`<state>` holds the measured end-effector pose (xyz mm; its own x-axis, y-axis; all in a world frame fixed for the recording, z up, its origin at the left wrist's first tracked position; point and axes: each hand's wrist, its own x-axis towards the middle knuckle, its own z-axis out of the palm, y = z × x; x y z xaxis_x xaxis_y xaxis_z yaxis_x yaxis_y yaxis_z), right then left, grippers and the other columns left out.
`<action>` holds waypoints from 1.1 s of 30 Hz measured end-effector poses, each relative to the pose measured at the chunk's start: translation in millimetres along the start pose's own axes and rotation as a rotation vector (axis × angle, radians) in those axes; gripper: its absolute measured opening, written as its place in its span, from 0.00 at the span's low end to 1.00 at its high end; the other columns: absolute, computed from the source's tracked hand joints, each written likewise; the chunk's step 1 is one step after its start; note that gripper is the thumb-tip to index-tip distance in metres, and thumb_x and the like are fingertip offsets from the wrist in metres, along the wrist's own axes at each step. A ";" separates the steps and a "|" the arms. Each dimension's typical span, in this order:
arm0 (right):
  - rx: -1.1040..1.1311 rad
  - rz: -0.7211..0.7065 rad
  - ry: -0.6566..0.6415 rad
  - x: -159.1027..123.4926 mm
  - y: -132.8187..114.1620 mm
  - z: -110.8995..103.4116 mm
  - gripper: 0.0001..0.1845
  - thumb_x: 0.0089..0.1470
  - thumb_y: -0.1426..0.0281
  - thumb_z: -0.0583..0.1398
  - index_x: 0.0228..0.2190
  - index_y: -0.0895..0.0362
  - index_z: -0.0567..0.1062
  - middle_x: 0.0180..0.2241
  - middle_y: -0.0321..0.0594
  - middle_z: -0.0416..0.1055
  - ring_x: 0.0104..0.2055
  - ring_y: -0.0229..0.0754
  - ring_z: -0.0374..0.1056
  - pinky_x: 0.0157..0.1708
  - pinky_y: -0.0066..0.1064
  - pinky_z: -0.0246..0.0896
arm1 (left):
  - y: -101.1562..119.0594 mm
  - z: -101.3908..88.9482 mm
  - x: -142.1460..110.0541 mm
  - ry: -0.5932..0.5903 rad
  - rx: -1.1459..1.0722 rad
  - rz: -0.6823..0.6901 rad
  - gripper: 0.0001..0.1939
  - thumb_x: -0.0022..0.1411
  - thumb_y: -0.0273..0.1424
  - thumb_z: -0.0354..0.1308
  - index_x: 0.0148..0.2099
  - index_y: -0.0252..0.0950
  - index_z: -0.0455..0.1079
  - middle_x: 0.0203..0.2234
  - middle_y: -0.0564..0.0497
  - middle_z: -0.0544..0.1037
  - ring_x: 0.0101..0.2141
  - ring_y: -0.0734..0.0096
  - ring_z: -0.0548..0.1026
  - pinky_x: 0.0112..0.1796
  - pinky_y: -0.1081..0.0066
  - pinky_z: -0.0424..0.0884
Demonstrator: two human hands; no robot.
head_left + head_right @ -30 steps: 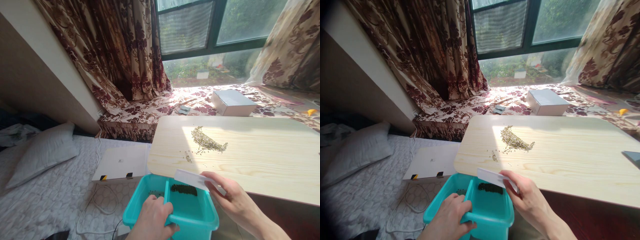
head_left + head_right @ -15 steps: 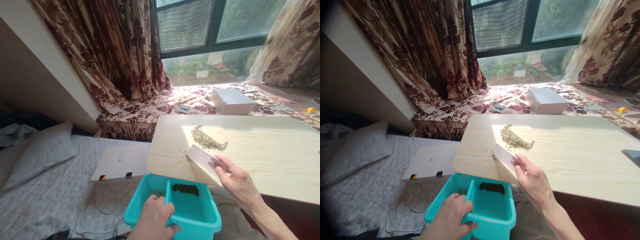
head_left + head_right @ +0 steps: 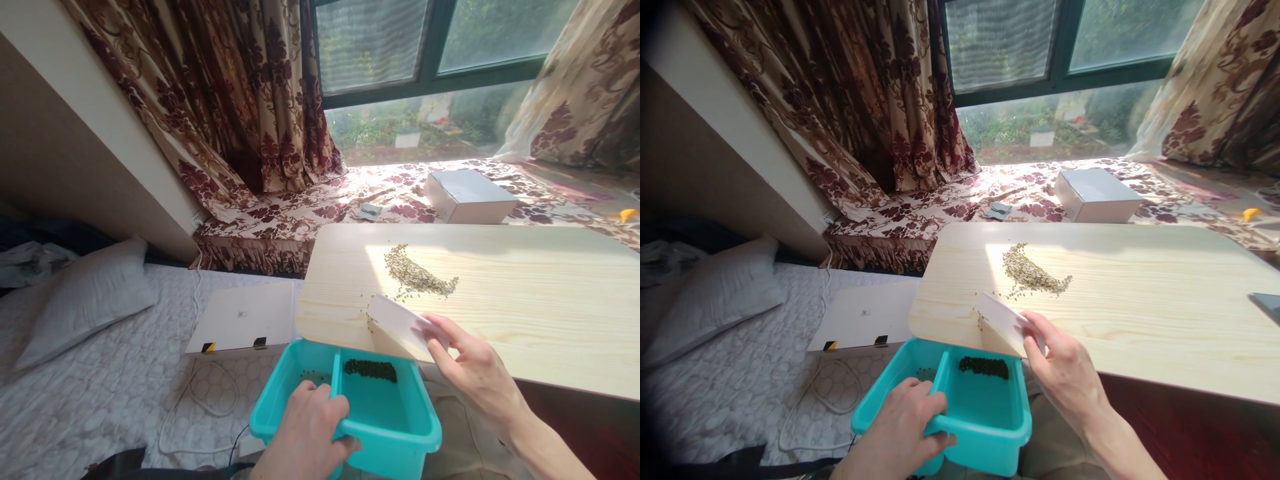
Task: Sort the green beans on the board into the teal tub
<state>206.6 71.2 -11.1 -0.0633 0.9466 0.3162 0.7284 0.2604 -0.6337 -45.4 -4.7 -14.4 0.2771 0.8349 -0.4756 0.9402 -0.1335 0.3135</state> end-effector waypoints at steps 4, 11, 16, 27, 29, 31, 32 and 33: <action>0.013 -0.018 -0.005 -1.8 -2.8 -0.6 0.17 0.54 0.66 0.54 0.41 0.52 0.78 0.36 0.39 0.82 0.31 0.42 0.78 0.25 0.30 0.72 | 0.0 -1.6 0.1 0.011 0.007 0.000 0.12 0.60 0.41 0.66 0.38 0.39 0.74 0.36 0.49 0.76 0.42 0.57 0.72 0.44 0.62 0.65; 0.038 -0.034 -0.053 -4.0 -4.3 -0.6 0.16 0.55 0.65 0.54 0.41 0.52 0.78 0.36 0.39 0.82 0.29 0.41 0.77 0.25 0.30 0.72 | -0.9 -5.4 -3.1 0.019 -0.008 0.005 0.14 0.59 0.43 0.68 0.37 0.39 0.74 0.36 0.50 0.76 0.41 0.57 0.72 0.42 0.63 0.64; 0.053 -0.011 -0.041 -6.1 -3.7 -0.2 0.16 0.54 0.65 0.54 0.41 0.53 0.78 0.36 0.39 0.82 0.30 0.42 0.77 0.25 0.30 0.72 | -1.8 -6.8 -6.0 0.017 -0.003 0.002 0.14 0.60 0.43 0.67 0.36 0.38 0.73 0.35 0.50 0.75 0.41 0.58 0.71 0.42 0.64 0.64; -0.009 -0.021 -0.040 -4.1 -2.5 0.1 0.17 0.55 0.65 0.54 0.43 0.52 0.78 0.37 0.39 0.82 0.29 0.42 0.76 0.24 0.31 0.71 | -3.3 -7.2 -5.7 0.026 -0.012 0.015 0.14 0.60 0.44 0.67 0.37 0.39 0.73 0.35 0.50 0.75 0.41 0.58 0.71 0.42 0.64 0.64; -0.025 -0.022 -0.049 -3.0 -1.9 1.6 0.17 0.56 0.65 0.54 0.43 0.52 0.78 0.38 0.38 0.82 0.30 0.42 0.77 0.24 0.30 0.70 | -2.7 -8.3 -6.0 0.028 -0.012 0.016 0.14 0.60 0.43 0.68 0.36 0.39 0.73 0.34 0.50 0.75 0.41 0.58 0.72 0.42 0.64 0.64; -0.024 -0.027 -0.068 -2.1 -2.3 2.4 0.17 0.56 0.64 0.54 0.43 0.52 0.78 0.38 0.39 0.82 0.30 0.42 0.77 0.23 0.30 0.70 | -2.1 -9.1 -6.4 0.029 -0.014 0.012 0.14 0.59 0.43 0.68 0.36 0.38 0.73 0.34 0.50 0.75 0.41 0.58 0.72 0.42 0.64 0.64; -0.018 -0.032 -0.075 -1.9 -2.8 2.3 0.17 0.56 0.64 0.54 0.43 0.52 0.78 0.38 0.39 0.82 0.30 0.42 0.77 0.23 0.30 0.70 | -2.1 -9.1 -6.6 0.027 -0.016 0.011 0.14 0.59 0.43 0.68 0.36 0.38 0.73 0.34 0.50 0.75 0.41 0.58 0.72 0.42 0.64 0.64; -0.009 -0.038 -0.081 -1.8 -3.4 1.7 0.17 0.56 0.64 0.54 0.43 0.52 0.78 0.38 0.39 0.82 0.30 0.42 0.77 0.23 0.30 0.70 | -2.2 -8.8 -6.8 0.028 -0.019 0.011 0.14 0.60 0.43 0.68 0.36 0.38 0.73 0.34 0.50 0.75 0.41 0.58 0.72 0.41 0.64 0.64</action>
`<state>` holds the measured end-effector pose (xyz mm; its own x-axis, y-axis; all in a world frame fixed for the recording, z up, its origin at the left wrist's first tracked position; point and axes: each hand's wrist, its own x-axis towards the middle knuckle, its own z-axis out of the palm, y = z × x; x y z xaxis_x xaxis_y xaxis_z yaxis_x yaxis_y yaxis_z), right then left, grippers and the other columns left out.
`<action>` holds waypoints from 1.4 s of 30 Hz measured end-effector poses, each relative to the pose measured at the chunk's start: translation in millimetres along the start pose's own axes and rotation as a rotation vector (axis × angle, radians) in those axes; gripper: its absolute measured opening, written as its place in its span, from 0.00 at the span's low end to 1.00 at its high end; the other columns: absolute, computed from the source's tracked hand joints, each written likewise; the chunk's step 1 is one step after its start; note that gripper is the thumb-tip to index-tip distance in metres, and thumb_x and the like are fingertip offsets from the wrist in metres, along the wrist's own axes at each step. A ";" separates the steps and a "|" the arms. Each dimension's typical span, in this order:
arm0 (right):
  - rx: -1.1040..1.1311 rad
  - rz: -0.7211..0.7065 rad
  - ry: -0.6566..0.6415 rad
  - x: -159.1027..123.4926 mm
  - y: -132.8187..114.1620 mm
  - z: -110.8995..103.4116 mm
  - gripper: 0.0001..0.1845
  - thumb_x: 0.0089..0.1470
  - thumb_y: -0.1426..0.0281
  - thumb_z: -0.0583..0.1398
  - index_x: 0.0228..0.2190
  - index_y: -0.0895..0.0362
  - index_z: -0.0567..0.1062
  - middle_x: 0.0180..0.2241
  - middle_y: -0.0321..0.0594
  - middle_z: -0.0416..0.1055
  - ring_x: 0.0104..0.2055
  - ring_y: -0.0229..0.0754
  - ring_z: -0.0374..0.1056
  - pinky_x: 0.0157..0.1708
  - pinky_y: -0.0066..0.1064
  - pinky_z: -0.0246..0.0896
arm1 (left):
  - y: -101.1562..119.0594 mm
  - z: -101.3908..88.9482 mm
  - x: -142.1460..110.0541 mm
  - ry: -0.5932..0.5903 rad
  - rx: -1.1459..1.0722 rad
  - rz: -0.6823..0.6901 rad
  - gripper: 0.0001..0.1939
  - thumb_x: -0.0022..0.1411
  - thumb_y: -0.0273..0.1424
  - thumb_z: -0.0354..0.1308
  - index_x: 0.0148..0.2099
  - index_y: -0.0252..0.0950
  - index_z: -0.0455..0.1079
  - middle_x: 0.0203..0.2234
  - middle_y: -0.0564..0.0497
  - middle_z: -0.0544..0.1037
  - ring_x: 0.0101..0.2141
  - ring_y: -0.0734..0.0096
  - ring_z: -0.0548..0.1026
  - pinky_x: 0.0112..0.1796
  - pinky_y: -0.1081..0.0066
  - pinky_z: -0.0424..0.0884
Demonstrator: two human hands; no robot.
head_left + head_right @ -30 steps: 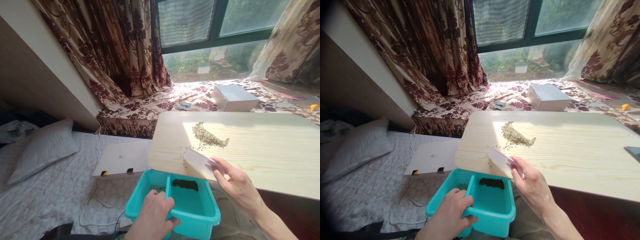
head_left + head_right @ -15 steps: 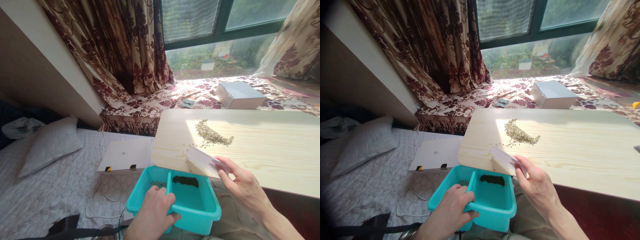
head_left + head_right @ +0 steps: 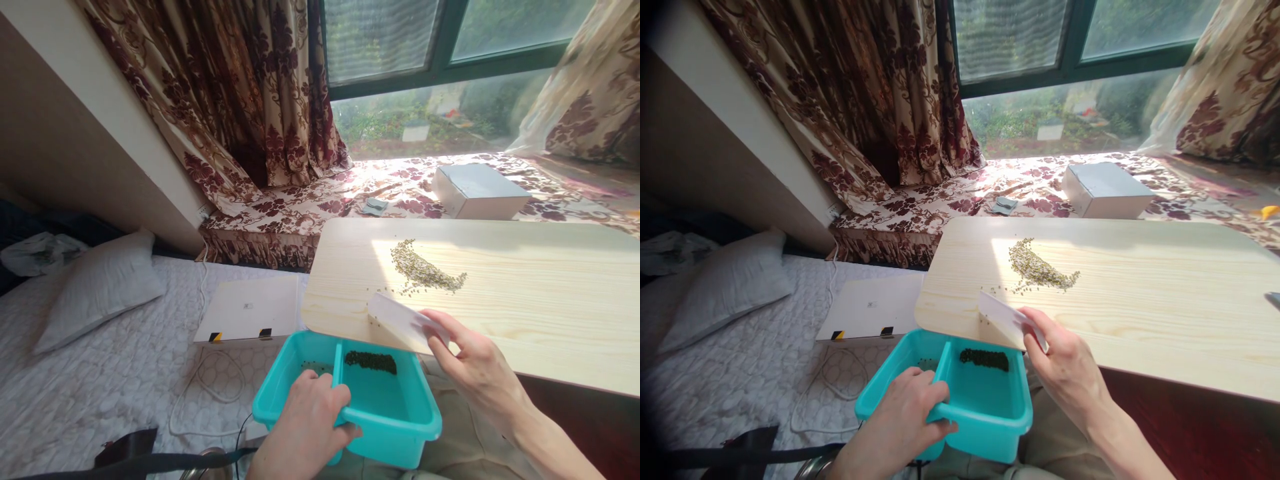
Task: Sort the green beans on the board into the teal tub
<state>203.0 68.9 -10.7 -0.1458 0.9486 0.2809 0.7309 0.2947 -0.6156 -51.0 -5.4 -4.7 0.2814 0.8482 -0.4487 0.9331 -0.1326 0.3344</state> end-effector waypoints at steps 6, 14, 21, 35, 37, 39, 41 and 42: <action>0.026 -0.006 0.010 -4.0 0.8 -6.5 0.17 0.56 0.64 0.54 0.44 0.52 0.78 0.38 0.40 0.82 0.33 0.43 0.77 0.27 0.31 0.73 | -3.5 5.4 -0.6 0.041 -0.018 0.014 0.14 0.59 0.43 0.67 0.34 0.39 0.71 0.33 0.51 0.75 0.40 0.58 0.71 0.42 0.64 0.64; 0.074 0.004 -0.018 -13.9 11.2 -5.0 0.18 0.55 0.64 0.55 0.44 0.54 0.78 0.40 0.43 0.82 0.36 0.45 0.78 0.32 0.33 0.76 | -3.7 5.5 -0.4 0.049 -0.012 0.012 0.14 0.59 0.42 0.68 0.34 0.39 0.71 0.32 0.52 0.74 0.40 0.59 0.71 0.41 0.65 0.63; 0.130 0.012 -0.081 -11.7 2.7 -3.7 0.17 0.57 0.61 0.55 0.42 0.53 0.78 0.38 0.41 0.82 0.36 0.44 0.78 0.33 0.33 0.75 | -5.6 8.4 -2.5 0.061 -0.009 0.014 0.14 0.59 0.42 0.68 0.35 0.39 0.71 0.33 0.51 0.74 0.40 0.58 0.71 0.41 0.64 0.63; -0.133 0.010 0.127 -3.9 -2.7 -13.7 0.16 0.55 0.65 0.53 0.41 0.53 0.77 0.32 0.38 0.81 0.23 0.41 0.73 0.24 0.32 0.68 | -3.5 6.5 0.3 0.015 -0.004 -0.009 0.14 0.60 0.43 0.67 0.36 0.39 0.73 0.34 0.51 0.76 0.41 0.58 0.71 0.41 0.64 0.64; -0.139 0.007 0.125 -2.9 -6.2 -12.1 0.17 0.55 0.65 0.53 0.41 0.53 0.77 0.32 0.38 0.81 0.23 0.41 0.73 0.24 0.32 0.68 | -3.2 6.6 1.0 0.003 0.006 -0.009 0.14 0.60 0.43 0.67 0.37 0.39 0.73 0.34 0.50 0.76 0.41 0.58 0.72 0.41 0.63 0.65; -0.114 0.008 0.106 -2.3 -9.5 -9.9 0.17 0.55 0.65 0.53 0.41 0.53 0.77 0.33 0.38 0.81 0.22 0.40 0.72 0.24 0.32 0.68 | -3.1 6.7 1.2 0.002 0.006 -0.005 0.14 0.60 0.43 0.67 0.37 0.39 0.73 0.34 0.50 0.76 0.41 0.58 0.72 0.41 0.64 0.65; -0.069 0.009 0.079 -1.4 -11.9 -7.9 0.17 0.55 0.65 0.53 0.41 0.53 0.77 0.34 0.39 0.81 0.21 0.39 0.72 0.24 0.32 0.68 | -3.2 7.0 0.8 0.010 0.005 -0.001 0.14 0.59 0.44 0.68 0.37 0.38 0.73 0.34 0.50 0.76 0.41 0.58 0.72 0.41 0.64 0.65; -0.049 0.011 0.069 -0.9 -12.4 -7.1 0.17 0.55 0.64 0.53 0.41 0.53 0.77 0.34 0.39 0.81 0.21 0.39 0.72 0.24 0.31 0.68 | -3.3 7.3 0.5 0.013 0.004 0.000 0.14 0.59 0.44 0.68 0.37 0.38 0.73 0.34 0.50 0.76 0.40 0.58 0.72 0.41 0.64 0.65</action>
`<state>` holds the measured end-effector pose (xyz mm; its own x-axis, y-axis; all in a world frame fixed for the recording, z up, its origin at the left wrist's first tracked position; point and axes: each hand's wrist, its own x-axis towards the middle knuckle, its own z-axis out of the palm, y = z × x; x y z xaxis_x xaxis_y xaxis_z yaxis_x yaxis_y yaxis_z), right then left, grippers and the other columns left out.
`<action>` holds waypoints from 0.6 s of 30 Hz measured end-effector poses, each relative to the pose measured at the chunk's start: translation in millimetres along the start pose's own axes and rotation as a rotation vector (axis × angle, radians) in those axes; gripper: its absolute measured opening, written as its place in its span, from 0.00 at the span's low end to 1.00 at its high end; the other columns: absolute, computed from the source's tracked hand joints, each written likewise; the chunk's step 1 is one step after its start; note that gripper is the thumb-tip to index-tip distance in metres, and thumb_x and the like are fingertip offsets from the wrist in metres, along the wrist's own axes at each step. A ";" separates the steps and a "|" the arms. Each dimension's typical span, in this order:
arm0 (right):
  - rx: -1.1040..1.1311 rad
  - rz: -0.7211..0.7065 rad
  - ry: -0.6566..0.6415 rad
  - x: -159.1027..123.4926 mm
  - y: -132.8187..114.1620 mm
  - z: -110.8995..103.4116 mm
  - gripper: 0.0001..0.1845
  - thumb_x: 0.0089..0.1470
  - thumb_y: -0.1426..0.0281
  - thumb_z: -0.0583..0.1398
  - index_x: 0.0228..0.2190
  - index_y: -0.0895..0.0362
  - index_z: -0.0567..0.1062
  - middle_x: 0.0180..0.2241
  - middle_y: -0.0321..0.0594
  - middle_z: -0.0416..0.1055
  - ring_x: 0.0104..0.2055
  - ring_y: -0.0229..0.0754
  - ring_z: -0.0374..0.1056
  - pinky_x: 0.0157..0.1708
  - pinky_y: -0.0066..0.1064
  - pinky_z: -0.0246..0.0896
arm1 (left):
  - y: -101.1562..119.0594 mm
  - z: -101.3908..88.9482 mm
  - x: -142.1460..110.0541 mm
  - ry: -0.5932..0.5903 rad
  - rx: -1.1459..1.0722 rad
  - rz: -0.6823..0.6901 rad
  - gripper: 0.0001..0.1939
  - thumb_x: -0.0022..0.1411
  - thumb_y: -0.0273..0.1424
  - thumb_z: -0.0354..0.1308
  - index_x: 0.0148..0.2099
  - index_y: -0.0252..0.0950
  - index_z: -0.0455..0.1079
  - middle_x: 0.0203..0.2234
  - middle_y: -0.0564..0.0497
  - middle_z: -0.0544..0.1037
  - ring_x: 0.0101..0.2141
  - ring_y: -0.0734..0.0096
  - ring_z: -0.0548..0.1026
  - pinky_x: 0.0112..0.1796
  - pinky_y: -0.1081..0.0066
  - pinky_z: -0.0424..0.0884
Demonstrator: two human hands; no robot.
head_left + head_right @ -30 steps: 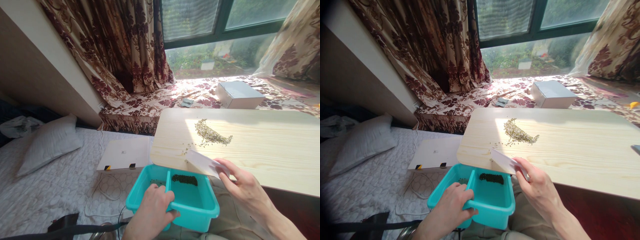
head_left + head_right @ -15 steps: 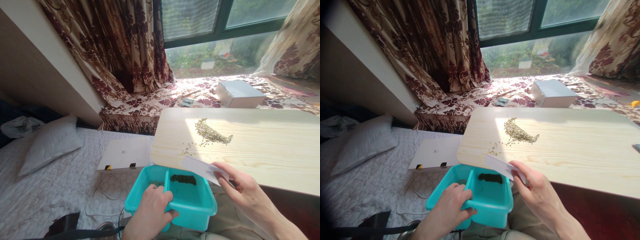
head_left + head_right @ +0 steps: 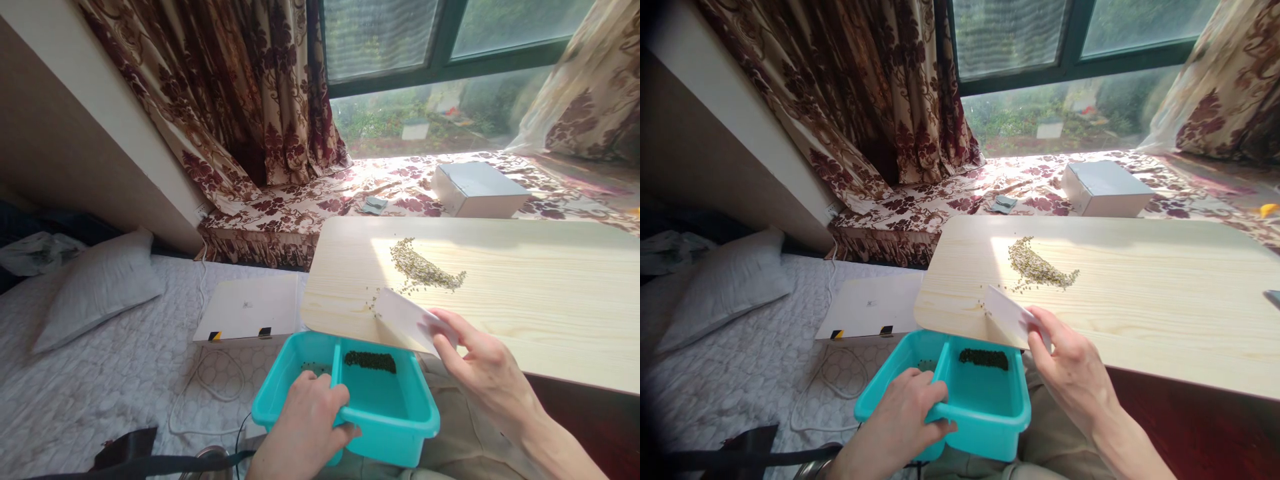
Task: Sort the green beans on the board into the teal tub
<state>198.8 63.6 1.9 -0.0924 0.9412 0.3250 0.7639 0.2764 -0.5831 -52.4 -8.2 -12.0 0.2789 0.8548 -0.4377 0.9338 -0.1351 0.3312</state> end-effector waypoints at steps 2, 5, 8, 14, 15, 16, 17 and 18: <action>0.024 0.009 -0.010 0.8 0.4 1.0 0.17 0.55 0.64 0.53 0.41 0.54 0.77 0.34 0.39 0.81 0.21 0.39 0.71 0.24 0.31 0.68 | -0.2 0.3 -0.6 0.001 -0.001 0.000 0.15 0.59 0.44 0.68 0.37 0.38 0.73 0.35 0.50 0.76 0.41 0.57 0.72 0.41 0.63 0.65; 0.015 0.035 0.006 1.5 4.5 1.7 0.18 0.54 0.63 0.53 0.41 0.54 0.77 0.33 0.38 0.81 0.18 0.38 0.69 0.24 0.33 0.69 | 0.0 -0.4 -1.2 -0.010 -0.005 -0.005 0.15 0.59 0.44 0.68 0.38 0.38 0.74 0.35 0.50 0.76 0.41 0.57 0.72 0.41 0.63 0.65; -0.002 0.052 0.029 2.0 8.2 3.0 0.18 0.53 0.63 0.53 0.41 0.54 0.77 0.32 0.38 0.81 0.19 0.39 0.70 0.26 0.33 0.69 | 0.7 -2.0 -1.1 -0.020 -0.005 -0.008 0.15 0.60 0.44 0.67 0.38 0.38 0.74 0.35 0.50 0.76 0.41 0.57 0.72 0.42 0.63 0.65; 0.053 0.041 0.007 1.3 6.0 1.8 0.17 0.53 0.63 0.54 0.41 0.53 0.78 0.34 0.38 0.82 0.24 0.40 0.74 0.24 0.30 0.70 | 3.2 -2.0 2.1 -0.041 0.009 -0.017 0.14 0.59 0.43 0.68 0.38 0.38 0.74 0.36 0.49 0.76 0.42 0.56 0.72 0.43 0.62 0.66; 0.057 0.044 0.013 0.6 6.8 0.1 0.17 0.53 0.63 0.54 0.41 0.53 0.78 0.34 0.38 0.82 0.24 0.39 0.74 0.24 0.30 0.70 | 3.6 -1.7 2.8 -0.046 0.009 -0.020 0.14 0.59 0.43 0.68 0.39 0.38 0.75 0.37 0.48 0.76 0.43 0.55 0.72 0.44 0.62 0.66; 0.058 0.052 0.023 -0.3 8.6 -1.6 0.18 0.53 0.63 0.54 0.41 0.53 0.78 0.34 0.38 0.82 0.22 0.39 0.73 0.24 0.30 0.70 | 4.0 -1.4 3.6 -0.048 0.008 -0.022 0.14 0.60 0.43 0.67 0.39 0.38 0.75 0.37 0.48 0.76 0.43 0.55 0.72 0.44 0.62 0.66; 0.058 0.067 0.033 -1.3 11.4 -3.2 0.18 0.52 0.62 0.54 0.41 0.53 0.78 0.34 0.38 0.82 0.22 0.39 0.73 0.24 0.30 0.70 | 4.2 -1.1 4.3 -0.046 0.006 -0.022 0.14 0.60 0.43 0.67 0.39 0.38 0.75 0.37 0.48 0.76 0.43 0.55 0.72 0.44 0.61 0.66; 0.063 0.088 0.042 -2.5 15.1 -4.5 0.18 0.52 0.62 0.55 0.40 0.53 0.78 0.34 0.38 0.82 0.22 0.39 0.73 0.24 0.30 0.70 | 4.3 -0.9 5.0 -0.042 0.004 -0.022 0.14 0.59 0.43 0.67 0.39 0.38 0.75 0.37 0.48 0.76 0.43 0.54 0.72 0.45 0.61 0.66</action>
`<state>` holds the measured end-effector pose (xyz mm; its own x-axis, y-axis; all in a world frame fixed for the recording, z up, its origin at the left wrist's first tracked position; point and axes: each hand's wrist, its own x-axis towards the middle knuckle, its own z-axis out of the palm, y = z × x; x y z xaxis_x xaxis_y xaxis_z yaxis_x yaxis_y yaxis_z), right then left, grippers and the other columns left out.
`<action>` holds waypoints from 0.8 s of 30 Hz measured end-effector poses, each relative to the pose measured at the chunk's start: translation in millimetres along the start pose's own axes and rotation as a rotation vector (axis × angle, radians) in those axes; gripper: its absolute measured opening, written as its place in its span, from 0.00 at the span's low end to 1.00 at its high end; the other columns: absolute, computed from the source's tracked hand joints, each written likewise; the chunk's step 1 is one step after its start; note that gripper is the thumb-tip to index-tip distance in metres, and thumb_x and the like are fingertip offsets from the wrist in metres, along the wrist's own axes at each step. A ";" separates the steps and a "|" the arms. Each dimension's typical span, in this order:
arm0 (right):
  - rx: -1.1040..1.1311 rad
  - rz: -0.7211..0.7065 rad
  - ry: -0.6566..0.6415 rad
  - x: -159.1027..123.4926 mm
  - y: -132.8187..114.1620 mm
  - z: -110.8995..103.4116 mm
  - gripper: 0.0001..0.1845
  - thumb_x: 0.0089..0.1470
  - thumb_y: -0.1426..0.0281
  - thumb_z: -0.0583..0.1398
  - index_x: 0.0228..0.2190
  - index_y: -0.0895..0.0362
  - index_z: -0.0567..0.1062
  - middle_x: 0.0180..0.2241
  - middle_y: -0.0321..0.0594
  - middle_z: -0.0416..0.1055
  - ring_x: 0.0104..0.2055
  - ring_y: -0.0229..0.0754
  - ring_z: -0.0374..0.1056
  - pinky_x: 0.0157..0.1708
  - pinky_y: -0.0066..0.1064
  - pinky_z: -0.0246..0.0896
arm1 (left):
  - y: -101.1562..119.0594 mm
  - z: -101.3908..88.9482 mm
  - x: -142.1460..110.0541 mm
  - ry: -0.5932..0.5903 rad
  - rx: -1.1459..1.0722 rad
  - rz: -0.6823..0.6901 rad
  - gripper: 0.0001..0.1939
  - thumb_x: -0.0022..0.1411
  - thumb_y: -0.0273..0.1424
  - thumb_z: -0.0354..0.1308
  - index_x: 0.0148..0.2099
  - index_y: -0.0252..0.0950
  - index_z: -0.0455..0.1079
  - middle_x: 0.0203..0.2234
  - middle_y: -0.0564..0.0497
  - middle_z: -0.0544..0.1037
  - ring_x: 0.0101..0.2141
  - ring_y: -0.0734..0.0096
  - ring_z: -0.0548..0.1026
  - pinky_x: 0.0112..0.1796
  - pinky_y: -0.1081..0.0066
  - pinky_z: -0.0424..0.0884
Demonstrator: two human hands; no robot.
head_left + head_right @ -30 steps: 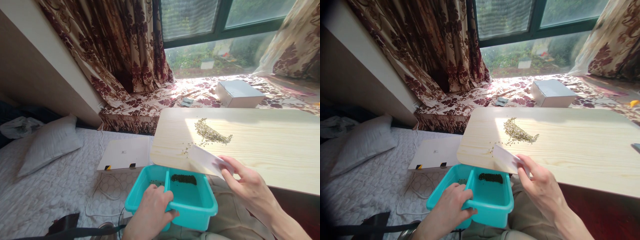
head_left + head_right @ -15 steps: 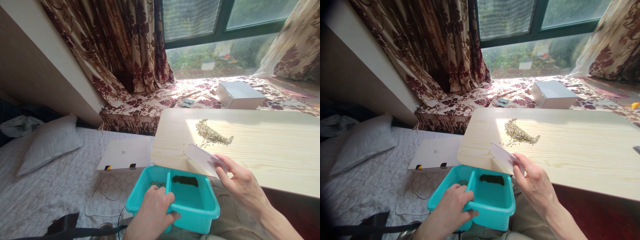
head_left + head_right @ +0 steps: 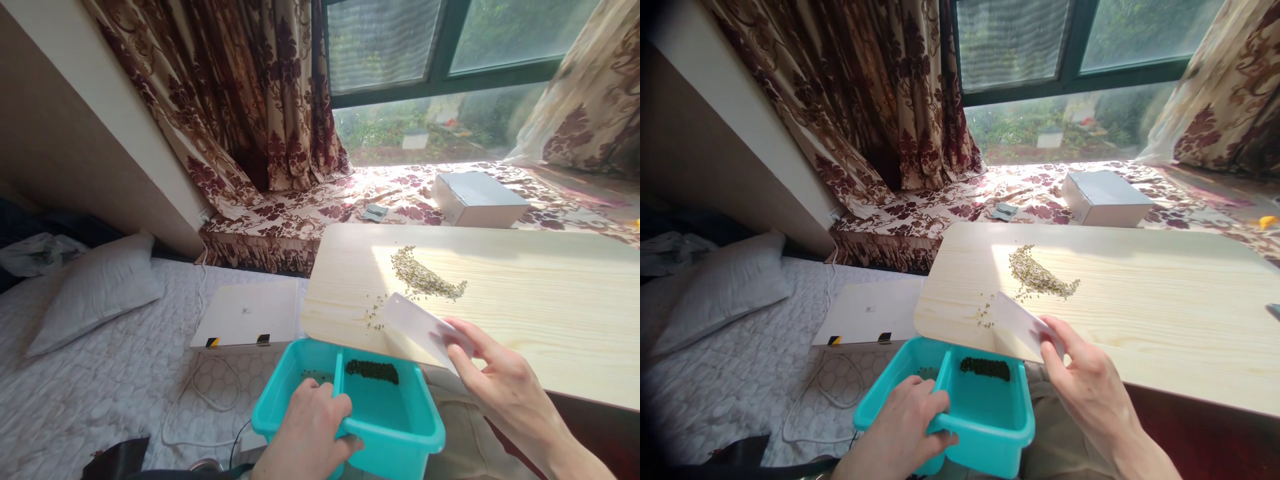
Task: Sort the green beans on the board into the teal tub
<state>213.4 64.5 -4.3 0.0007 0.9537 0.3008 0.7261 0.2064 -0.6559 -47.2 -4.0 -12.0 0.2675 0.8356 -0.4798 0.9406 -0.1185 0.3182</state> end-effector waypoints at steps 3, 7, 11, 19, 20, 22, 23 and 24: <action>0.039 0.082 0.011 -3.2 12.6 -1.8 0.18 0.50 0.60 0.56 0.39 0.53 0.79 0.34 0.39 0.82 0.26 0.41 0.76 0.24 0.28 0.71 | -0.5 0.4 2.0 0.001 -0.005 -0.002 0.14 0.58 0.43 0.68 0.39 0.38 0.75 0.37 0.48 0.76 0.44 0.54 0.72 0.45 0.61 0.66; 0.073 0.159 0.000 -7.3 19.8 -0.2 0.18 0.48 0.58 0.58 0.38 0.52 0.80 0.35 0.39 0.82 0.29 0.43 0.77 0.25 0.28 0.72 | -1.8 2.1 4.1 -0.003 -0.002 0.004 0.15 0.58 0.44 0.68 0.38 0.38 0.75 0.37 0.47 0.76 0.43 0.53 0.72 0.45 0.60 0.67; 0.095 0.164 -0.015 -7.2 15.1 0.9 0.18 0.48 0.58 0.58 0.37 0.53 0.80 0.35 0.40 0.82 0.30 0.44 0.78 0.25 0.27 0.73 | -1.9 4.0 4.8 0.008 0.000 0.009 0.16 0.58 0.44 0.68 0.39 0.38 0.75 0.37 0.47 0.76 0.43 0.53 0.72 0.45 0.60 0.66; 0.100 0.135 -0.036 -6.4 17.9 3.8 0.18 0.48 0.58 0.59 0.39 0.52 0.80 0.34 0.39 0.82 0.28 0.42 0.77 0.24 0.26 0.72 | 2.4 -2.1 1.8 -0.001 -0.002 0.001 0.15 0.59 0.45 0.67 0.40 0.38 0.75 0.38 0.47 0.76 0.44 0.54 0.71 0.46 0.60 0.66; 0.104 0.126 -0.047 -7.7 18.8 3.5 0.18 0.49 0.58 0.59 0.39 0.52 0.80 0.36 0.39 0.82 0.29 0.42 0.77 0.23 0.26 0.71 | 2.6 -2.2 1.3 -0.001 -0.004 0.000 0.16 0.59 0.45 0.67 0.40 0.38 0.75 0.38 0.47 0.76 0.44 0.54 0.71 0.46 0.60 0.66; 0.095 0.101 -0.060 -10.3 19.6 2.4 0.18 0.51 0.58 0.59 0.40 0.52 0.80 0.39 0.39 0.82 0.31 0.43 0.78 0.23 0.26 0.72 | 2.7 -1.6 0.9 0.005 -0.013 -0.001 0.16 0.59 0.46 0.67 0.40 0.39 0.75 0.38 0.48 0.76 0.44 0.54 0.71 0.46 0.60 0.66; 0.078 0.085 -0.052 -11.3 19.3 1.8 0.18 0.52 0.58 0.59 0.40 0.51 0.80 0.39 0.39 0.82 0.31 0.43 0.78 0.23 0.26 0.72 | 2.8 -1.1 1.0 0.008 -0.015 0.002 0.16 0.59 0.46 0.67 0.40 0.39 0.75 0.38 0.48 0.76 0.44 0.54 0.71 0.46 0.60 0.66; 0.057 0.065 -0.035 -12.2 18.5 1.4 0.18 0.52 0.57 0.58 0.41 0.51 0.80 0.39 0.39 0.82 0.30 0.43 0.77 0.23 0.27 0.72 | 2.8 -0.7 1.3 0.010 -0.015 0.003 0.16 0.59 0.46 0.67 0.40 0.39 0.75 0.37 0.48 0.76 0.44 0.54 0.71 0.46 0.60 0.66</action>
<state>225.8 57.1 -21.1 0.0220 0.9723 0.2327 0.6847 0.1549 -0.7122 -44.3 -2.9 -11.2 0.2685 0.8404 -0.4707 0.9364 -0.1131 0.3322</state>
